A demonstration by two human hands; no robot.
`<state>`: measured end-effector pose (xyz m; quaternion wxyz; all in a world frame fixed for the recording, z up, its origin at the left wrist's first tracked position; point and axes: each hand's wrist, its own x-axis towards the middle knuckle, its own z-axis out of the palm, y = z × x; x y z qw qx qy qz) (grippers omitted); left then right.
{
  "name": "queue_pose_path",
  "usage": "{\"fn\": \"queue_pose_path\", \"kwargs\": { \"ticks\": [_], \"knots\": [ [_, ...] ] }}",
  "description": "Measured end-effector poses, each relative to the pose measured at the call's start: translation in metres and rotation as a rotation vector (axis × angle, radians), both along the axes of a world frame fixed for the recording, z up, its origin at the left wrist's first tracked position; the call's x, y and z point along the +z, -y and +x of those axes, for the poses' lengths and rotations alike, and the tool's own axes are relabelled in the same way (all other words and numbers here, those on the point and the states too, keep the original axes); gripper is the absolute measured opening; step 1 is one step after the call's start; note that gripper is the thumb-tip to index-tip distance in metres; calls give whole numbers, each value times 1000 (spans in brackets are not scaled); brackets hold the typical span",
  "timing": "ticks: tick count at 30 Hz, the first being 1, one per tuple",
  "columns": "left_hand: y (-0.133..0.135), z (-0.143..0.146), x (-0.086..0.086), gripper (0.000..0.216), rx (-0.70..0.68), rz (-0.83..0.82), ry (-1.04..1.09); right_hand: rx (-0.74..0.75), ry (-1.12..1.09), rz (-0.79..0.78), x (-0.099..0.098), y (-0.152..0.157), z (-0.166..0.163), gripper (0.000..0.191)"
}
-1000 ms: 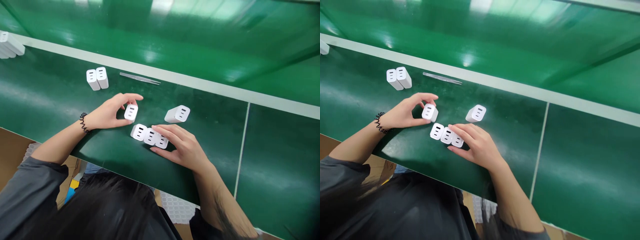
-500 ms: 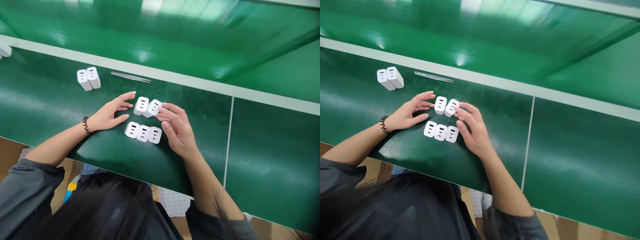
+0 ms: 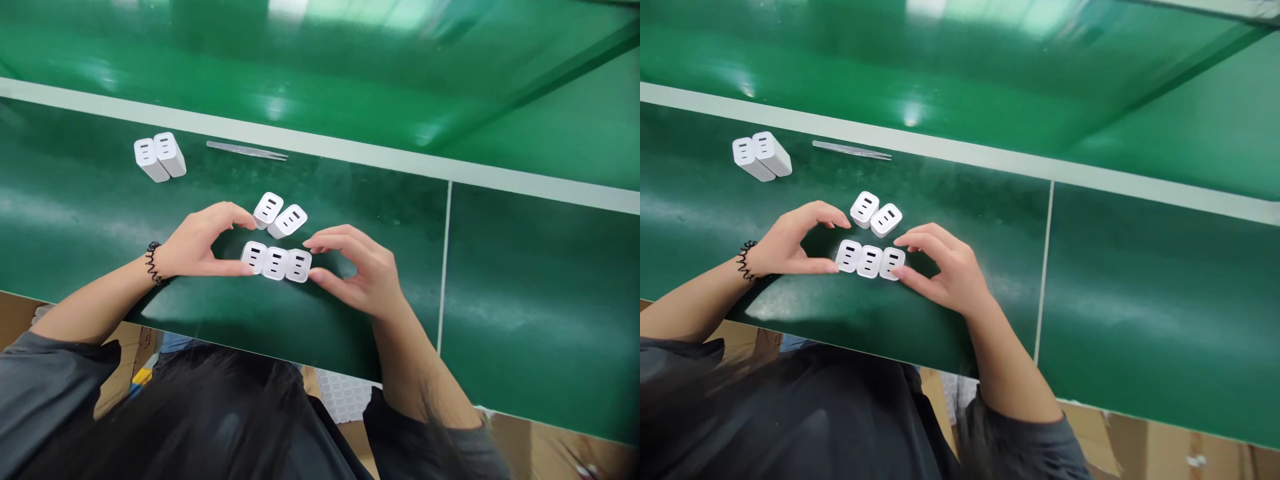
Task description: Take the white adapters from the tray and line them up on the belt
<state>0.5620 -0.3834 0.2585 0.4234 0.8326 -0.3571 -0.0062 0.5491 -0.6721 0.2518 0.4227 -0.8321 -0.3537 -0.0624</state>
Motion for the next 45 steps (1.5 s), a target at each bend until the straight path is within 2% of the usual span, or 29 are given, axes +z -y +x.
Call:
{"fn": "queue_pose_path", "kwargs": {
  "ticks": [4,7,13,20,23,28,32,37,45],
  "knots": [
    [6,-7,-5,70,-93,55,95,93,75,-122,0,-2,-1,43],
    [10,-11,-12,74,-136,66,94,91,107,-175,-4,-5,-3,48],
    [15,-14,-17,74,-178,85,61,99,84,-194,-10,-9,-6,40],
    [16,-15,-16,65,-160,73,73,54,110,-135,-17,-20,-13,38],
    [15,-15,-16,57,-134,86,74,-24,186,-132,-16,-21,-16,37],
    [14,-15,-14,53,-126,135,42,-214,311,-129,-9,-17,-19,47],
    [13,-14,-13,54,-134,145,45,-261,324,-143,-7,-17,-18,41],
    [12,-14,-15,57,-144,140,56,-285,338,-135,-7,-18,-17,31],
    [12,-15,-12,56,-145,152,48,-254,283,-13,-5,-19,-14,40]
  ]
}}
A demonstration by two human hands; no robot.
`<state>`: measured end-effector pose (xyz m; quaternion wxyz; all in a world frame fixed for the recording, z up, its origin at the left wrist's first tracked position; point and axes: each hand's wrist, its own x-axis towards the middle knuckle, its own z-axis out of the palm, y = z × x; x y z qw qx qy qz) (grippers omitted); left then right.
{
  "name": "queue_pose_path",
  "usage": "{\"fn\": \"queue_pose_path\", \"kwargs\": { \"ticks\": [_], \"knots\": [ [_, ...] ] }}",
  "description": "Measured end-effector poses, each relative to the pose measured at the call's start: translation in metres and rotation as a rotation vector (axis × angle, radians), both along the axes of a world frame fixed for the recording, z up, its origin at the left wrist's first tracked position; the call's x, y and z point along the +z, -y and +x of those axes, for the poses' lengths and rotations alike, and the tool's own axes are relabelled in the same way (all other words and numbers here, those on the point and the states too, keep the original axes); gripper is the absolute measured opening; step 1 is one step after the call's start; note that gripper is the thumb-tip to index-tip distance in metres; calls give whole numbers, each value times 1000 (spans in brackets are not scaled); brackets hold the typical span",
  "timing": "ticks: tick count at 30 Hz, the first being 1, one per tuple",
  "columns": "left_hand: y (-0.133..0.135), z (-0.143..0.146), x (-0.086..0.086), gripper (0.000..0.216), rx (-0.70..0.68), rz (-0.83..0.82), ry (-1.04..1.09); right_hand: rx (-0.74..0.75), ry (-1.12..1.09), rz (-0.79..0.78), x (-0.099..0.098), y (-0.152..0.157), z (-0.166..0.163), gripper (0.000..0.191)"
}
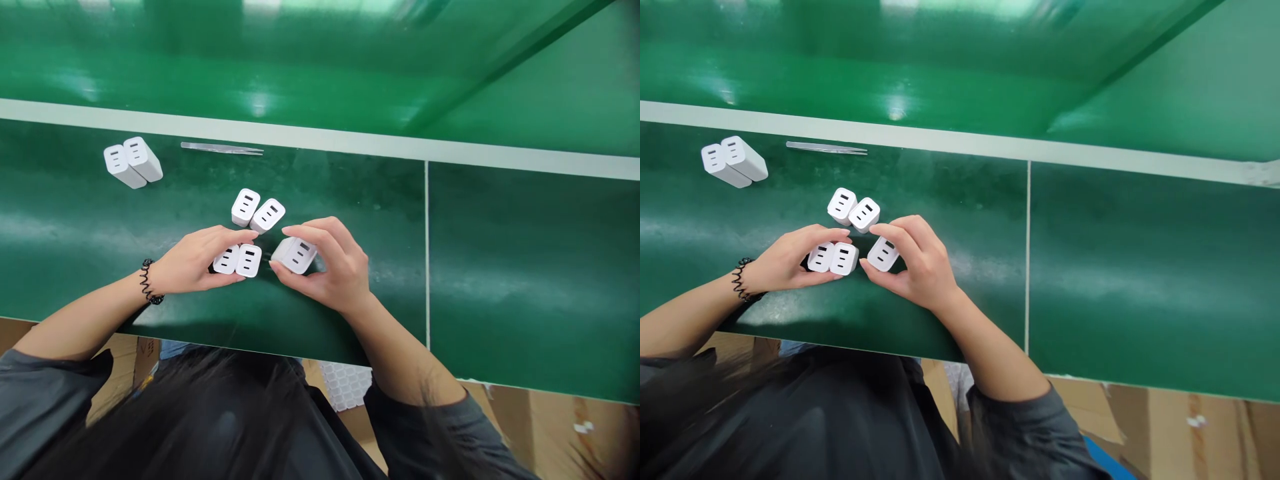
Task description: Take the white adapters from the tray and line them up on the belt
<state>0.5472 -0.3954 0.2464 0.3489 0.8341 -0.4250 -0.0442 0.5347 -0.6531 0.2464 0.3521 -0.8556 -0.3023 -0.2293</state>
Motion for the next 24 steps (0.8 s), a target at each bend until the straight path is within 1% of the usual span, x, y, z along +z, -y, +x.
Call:
{"fn": "queue_pose_path", "kwargs": {
  "ticks": [4,9,12,14,16,19,24],
  "knots": [
    [0,0,0,57,-2,-1,26,63,-51,64,1,0,0,42],
    [1,1,-1,56,-12,-7,71,117,-21,144,0,0,0,43],
    [1,1,0,56,-14,-11,80,169,-39,214,0,-1,1,48],
    [1,1,0,56,-14,-10,80,195,-40,235,0,-1,1,52],
    [1,1,0,55,-12,-7,81,195,-12,192,0,-1,1,50],
    [1,0,0,53,3,4,81,192,18,64,0,1,2,41],
    [1,-1,1,51,13,15,115,283,22,-92,-2,1,2,35]
  ]
}}
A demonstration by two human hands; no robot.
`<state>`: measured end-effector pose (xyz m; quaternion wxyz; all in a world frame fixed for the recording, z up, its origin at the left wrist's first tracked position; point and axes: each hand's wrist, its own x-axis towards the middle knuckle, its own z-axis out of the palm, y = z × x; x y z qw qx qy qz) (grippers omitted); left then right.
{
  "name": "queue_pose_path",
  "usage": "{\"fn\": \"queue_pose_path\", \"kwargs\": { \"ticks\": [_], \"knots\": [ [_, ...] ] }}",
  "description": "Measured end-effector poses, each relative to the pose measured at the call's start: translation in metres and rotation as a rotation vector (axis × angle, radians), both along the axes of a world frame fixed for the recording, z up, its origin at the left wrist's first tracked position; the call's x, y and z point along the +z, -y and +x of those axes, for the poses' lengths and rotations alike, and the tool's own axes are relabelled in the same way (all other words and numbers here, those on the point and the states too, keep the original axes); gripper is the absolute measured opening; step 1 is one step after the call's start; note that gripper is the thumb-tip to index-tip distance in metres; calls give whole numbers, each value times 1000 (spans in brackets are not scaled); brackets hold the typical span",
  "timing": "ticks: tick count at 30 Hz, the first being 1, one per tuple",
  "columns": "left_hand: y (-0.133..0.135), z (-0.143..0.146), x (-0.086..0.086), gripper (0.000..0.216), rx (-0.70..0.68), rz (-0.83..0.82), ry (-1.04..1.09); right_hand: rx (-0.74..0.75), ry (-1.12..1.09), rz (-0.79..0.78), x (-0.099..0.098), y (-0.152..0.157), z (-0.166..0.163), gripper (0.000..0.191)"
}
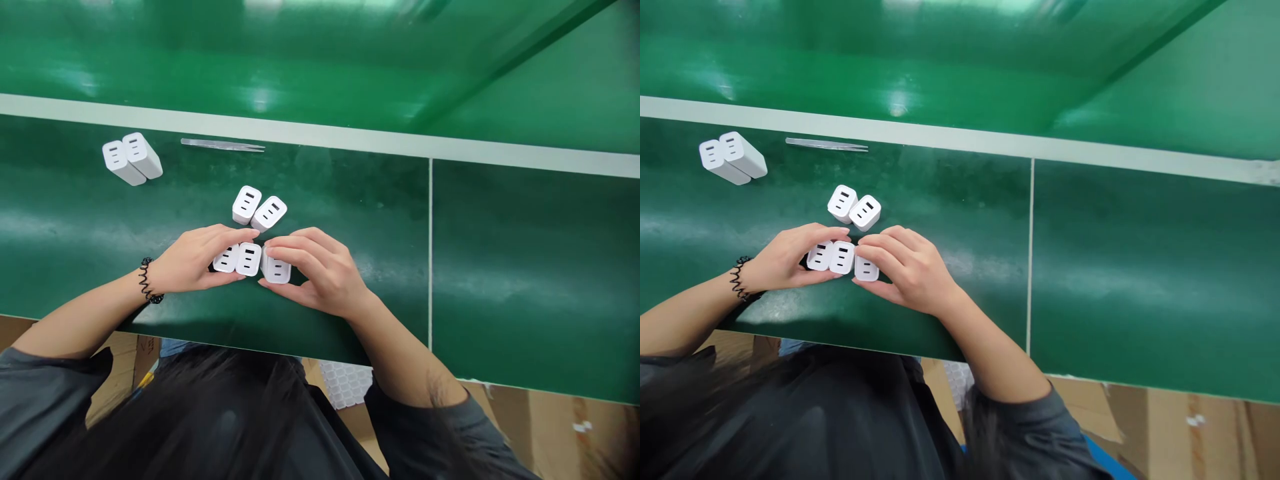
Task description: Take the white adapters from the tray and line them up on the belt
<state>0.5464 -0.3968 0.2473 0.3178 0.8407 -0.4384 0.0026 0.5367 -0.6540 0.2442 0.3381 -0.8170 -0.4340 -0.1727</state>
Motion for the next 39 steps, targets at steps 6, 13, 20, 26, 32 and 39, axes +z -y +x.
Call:
{"fn": "queue_pose_path", "kwargs": {
  "ticks": [6,13,20,26,32,39],
  "knots": [
    [2,-1,-1,50,-7,-16,134,8,38,-79,-4,-2,-3,26],
    [2,-2,0,51,-54,-69,262,-14,49,-89,-2,-3,-6,30],
    [2,-3,-1,49,-54,-57,286,-7,33,-34,-4,-5,-6,31],
    [4,-3,2,53,-8,-95,252,1,-123,65,-7,-6,-6,33],
    [3,-4,4,55,30,-61,194,21,-222,118,-9,-5,-6,38],
    [-1,-3,3,56,-7,47,78,43,-254,41,-13,-7,-6,50]
  ]
}}
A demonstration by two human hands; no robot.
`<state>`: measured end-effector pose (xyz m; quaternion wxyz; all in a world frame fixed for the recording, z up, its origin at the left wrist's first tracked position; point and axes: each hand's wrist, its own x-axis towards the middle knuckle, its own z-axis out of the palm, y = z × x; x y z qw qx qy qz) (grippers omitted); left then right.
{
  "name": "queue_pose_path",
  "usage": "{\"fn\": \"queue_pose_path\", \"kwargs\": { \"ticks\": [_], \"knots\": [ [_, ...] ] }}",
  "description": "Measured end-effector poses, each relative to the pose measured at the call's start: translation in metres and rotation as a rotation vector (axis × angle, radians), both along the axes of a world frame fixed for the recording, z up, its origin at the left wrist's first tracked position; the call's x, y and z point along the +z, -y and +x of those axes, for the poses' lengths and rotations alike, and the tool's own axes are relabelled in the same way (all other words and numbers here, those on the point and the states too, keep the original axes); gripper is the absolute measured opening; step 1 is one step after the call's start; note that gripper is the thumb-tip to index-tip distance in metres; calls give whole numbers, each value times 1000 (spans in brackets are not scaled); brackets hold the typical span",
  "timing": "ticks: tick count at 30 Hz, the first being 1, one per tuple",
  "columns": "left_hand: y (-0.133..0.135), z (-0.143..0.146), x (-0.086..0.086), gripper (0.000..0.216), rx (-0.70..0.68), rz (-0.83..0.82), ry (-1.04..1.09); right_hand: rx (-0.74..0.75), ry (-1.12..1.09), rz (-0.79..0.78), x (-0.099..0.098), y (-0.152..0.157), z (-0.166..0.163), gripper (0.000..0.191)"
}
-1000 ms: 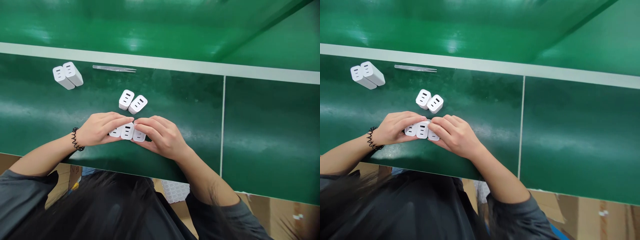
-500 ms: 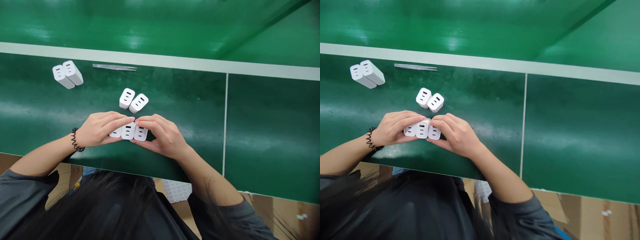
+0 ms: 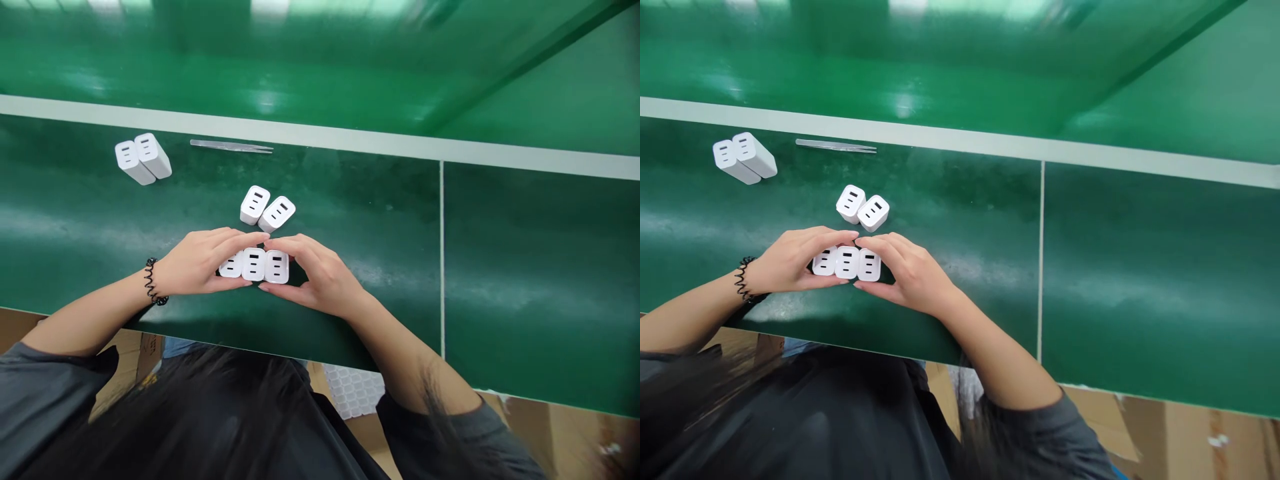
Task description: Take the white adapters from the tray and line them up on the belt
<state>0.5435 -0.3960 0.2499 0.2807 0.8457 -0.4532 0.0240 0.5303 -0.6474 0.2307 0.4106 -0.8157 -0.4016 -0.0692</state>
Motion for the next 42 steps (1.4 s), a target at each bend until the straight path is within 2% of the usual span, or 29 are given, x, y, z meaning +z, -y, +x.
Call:
{"fn": "queue_pose_path", "kwargs": {
  "ticks": [7,10,15,20,24,29,34,42],
  "knots": [
    [1,-4,0,74,10,-32,-114,125,-177,-129,8,8,3,75],
    [0,-6,-2,78,26,-68,-179,154,-221,-153,10,11,4,70],
    [-3,-7,-7,81,42,-114,-293,115,-195,-139,6,8,4,58],
    [-1,-6,-8,90,67,-181,-456,99,-163,-158,3,8,5,61],
    [-4,-3,-4,109,5,-175,-522,81,-142,-181,4,8,5,55],
    [-8,0,0,114,-34,-190,-574,91,-115,-186,5,7,4,48],
    [-5,-6,-3,108,2,-155,-525,93,-72,-181,1,5,3,47],
    [5,-15,-8,95,114,-110,-143,8,-118,-51,-10,-6,-4,53]
  ]
}}
